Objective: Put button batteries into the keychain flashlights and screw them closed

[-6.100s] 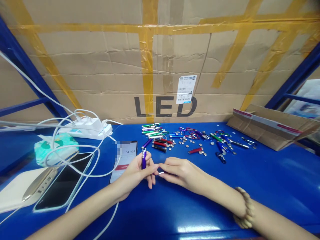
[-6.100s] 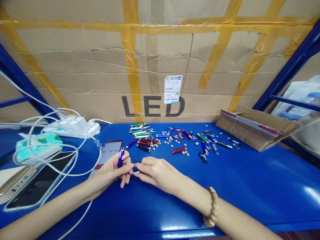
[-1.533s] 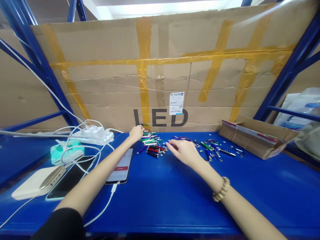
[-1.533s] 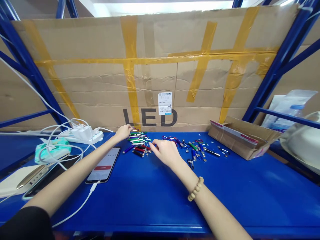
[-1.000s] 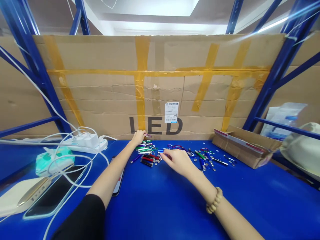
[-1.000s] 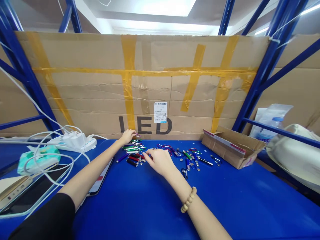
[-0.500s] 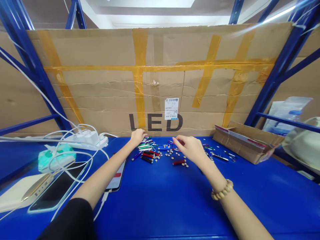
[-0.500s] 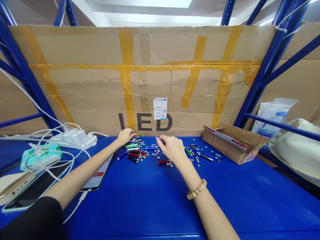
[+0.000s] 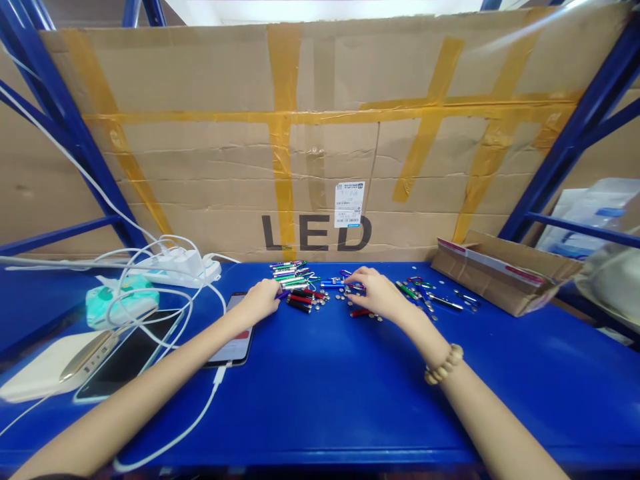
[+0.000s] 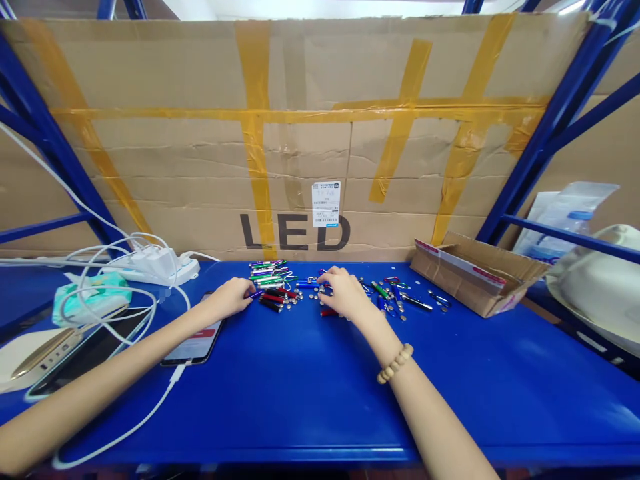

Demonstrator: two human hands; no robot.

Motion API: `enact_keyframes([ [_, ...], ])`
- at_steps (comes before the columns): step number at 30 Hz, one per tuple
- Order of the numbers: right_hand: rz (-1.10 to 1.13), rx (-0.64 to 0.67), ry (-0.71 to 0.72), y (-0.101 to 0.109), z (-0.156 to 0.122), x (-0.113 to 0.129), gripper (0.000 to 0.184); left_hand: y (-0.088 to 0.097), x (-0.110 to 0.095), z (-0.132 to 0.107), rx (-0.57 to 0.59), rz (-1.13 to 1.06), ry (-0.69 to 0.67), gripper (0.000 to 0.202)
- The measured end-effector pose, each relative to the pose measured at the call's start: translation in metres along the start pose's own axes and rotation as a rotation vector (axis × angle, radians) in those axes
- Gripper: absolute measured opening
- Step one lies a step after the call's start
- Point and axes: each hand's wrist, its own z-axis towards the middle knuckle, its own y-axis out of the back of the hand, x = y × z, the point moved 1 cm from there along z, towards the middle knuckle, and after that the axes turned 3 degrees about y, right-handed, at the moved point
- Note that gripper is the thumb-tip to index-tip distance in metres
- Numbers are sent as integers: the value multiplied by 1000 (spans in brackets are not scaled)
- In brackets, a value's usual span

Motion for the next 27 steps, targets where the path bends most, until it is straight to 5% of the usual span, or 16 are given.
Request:
enact_keyframes([
  [7,26,90,183,-28,3,20,25,20,-4,-17,-104,-247,-117,19],
  [13,4,49,159,-30,5,31,17,19,-11,-44,137,-575,-372,17],
  [20,44,81,192,-45,3,34,23,-2,-16,-64,358,-773,-436,15],
  [27,161,51,115,-52,7,24,15,-10,-22,-71,438,-914,-461,15],
])
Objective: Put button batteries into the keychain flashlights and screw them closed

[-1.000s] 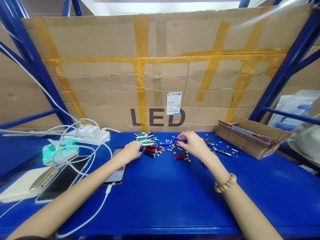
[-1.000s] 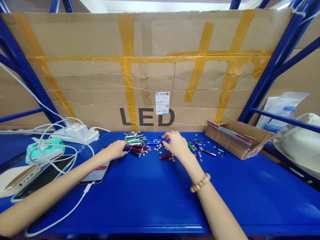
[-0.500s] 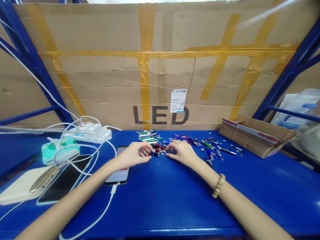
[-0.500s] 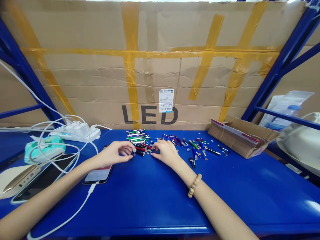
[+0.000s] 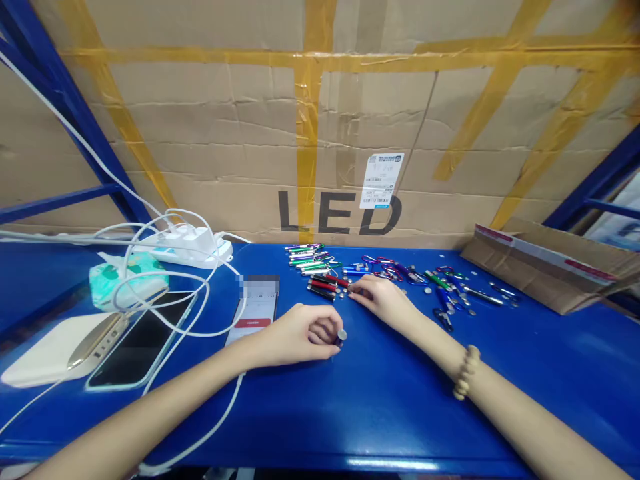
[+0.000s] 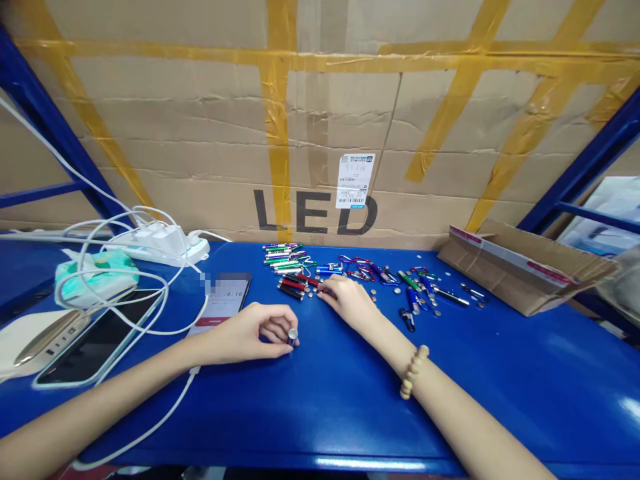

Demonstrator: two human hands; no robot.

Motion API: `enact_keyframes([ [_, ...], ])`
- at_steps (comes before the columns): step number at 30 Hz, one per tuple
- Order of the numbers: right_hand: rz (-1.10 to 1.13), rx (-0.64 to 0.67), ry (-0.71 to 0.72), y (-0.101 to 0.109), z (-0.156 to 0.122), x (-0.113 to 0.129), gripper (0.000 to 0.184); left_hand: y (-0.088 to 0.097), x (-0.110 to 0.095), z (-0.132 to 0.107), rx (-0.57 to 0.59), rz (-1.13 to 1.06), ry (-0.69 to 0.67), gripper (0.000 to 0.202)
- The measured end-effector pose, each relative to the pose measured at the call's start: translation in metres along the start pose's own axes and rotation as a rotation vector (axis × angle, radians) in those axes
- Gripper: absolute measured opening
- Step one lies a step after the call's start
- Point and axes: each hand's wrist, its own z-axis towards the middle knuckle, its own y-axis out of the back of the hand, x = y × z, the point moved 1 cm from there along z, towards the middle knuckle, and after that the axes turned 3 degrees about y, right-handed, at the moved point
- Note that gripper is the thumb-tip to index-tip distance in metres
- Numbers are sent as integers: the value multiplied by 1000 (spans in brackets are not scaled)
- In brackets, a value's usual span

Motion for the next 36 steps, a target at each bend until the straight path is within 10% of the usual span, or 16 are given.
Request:
enact_keyframes([
  [8,317,-118,-95,17,-5,25,13,0,-1,0,12,-29,41,16],
  [13,622,-85,159,32,-12,53,9,2,3,4,11,-87,96,17],
  [36,406,97,451,46,-19,56,9,2,4,3,6,-65,88,20],
])
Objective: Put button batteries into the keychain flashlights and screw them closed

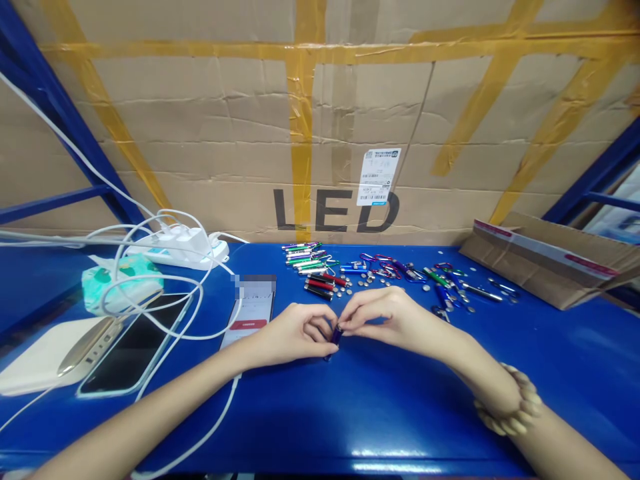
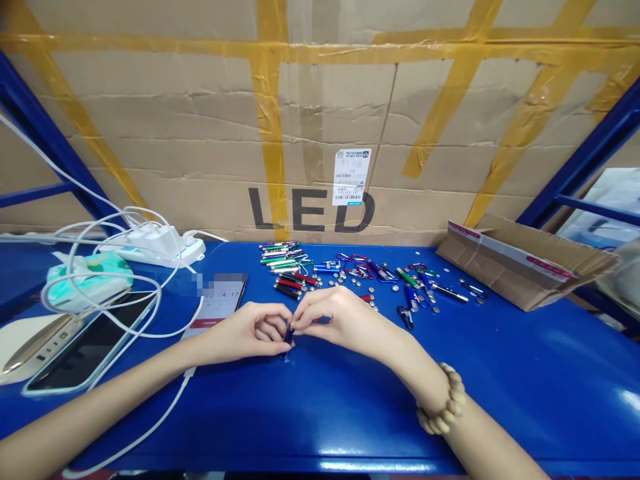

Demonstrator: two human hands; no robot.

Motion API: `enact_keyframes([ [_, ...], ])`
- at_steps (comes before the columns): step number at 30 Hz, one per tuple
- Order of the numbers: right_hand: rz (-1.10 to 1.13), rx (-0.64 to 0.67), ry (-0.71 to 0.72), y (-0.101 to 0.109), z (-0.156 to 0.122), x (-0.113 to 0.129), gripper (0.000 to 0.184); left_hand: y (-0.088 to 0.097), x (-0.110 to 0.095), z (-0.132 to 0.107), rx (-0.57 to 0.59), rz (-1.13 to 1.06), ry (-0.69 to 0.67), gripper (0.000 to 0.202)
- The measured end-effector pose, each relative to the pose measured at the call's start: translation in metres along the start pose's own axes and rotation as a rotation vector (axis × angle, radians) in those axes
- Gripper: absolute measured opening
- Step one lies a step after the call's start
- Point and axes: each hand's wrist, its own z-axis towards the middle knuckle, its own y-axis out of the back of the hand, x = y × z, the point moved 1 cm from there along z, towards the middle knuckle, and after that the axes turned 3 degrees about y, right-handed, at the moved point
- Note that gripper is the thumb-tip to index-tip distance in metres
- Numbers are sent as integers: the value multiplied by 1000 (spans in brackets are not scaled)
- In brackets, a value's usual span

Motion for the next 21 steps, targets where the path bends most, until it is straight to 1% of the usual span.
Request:
enact_keyframes([
  [7,-52,25,-19,0,-1,1,12,-2,-1,0,-18,35,-18,20],
  [11,-84,66,-65,0,-2,2,13,0,0,1,-28,22,0,23],
  [15,-93,93,-120,0,-1,5,12,-1,-2,0,-32,28,-5,20],
  [18,-115,136,-162,0,-1,7,12,-3,-3,0,-44,47,-1,20],
  [21,-100,161,-179,1,-2,8,12,-4,-4,0,-36,45,6,21],
])
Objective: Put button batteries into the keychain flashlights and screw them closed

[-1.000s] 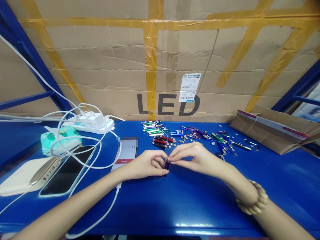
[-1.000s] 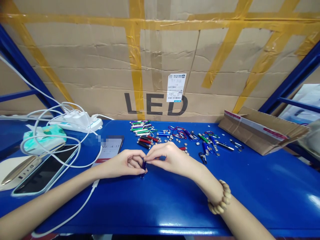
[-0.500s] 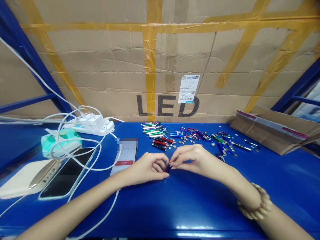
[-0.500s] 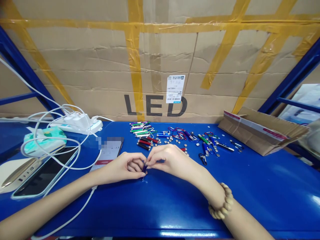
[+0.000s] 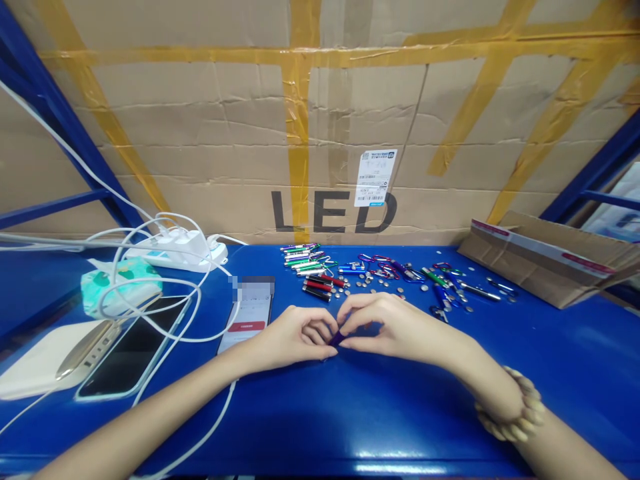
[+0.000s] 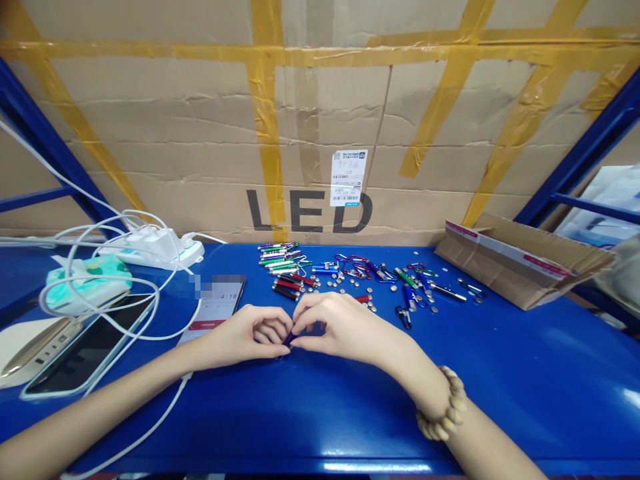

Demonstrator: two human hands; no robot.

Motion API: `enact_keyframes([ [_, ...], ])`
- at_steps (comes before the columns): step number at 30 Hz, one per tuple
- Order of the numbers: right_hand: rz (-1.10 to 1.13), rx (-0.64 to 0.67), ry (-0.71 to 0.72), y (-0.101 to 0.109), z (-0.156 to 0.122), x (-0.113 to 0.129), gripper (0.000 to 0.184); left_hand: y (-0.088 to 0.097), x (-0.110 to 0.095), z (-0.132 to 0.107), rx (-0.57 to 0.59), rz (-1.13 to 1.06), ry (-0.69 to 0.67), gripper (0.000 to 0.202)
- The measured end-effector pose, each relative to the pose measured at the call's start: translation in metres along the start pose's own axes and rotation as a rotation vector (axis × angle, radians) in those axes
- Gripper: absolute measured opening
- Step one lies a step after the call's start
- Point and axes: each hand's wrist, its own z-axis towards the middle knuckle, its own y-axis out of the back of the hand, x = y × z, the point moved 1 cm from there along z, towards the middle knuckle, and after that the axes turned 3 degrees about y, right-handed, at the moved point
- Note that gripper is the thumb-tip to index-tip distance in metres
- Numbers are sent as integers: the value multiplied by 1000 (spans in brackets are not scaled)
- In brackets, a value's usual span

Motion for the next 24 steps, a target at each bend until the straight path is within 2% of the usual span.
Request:
enact_keyframes([
  [2,35,-41,14,3,0,-1,12,0,0,0,7,-8,5,20],
  [5,42,-217,-18,8,0,-10,18,2,1,1,12,-24,15,21],
  [8,-160,-331,-161,7,1,-27,18,4,4,1,21,-30,23,23],
  [11,-381,-250,-263,-4,3,-44,19,4,5,2,26,-35,25,22],
  [15,-382,-137,-278,-24,7,-55,29,3,4,2,23,-24,32,23],
  [19,-326,-191,-326,-32,11,-56,27,4,4,2,24,-24,31,23],
  [24,-268,-249,-370,-33,14,-55,16,5,5,2,28,-34,19,23],
])
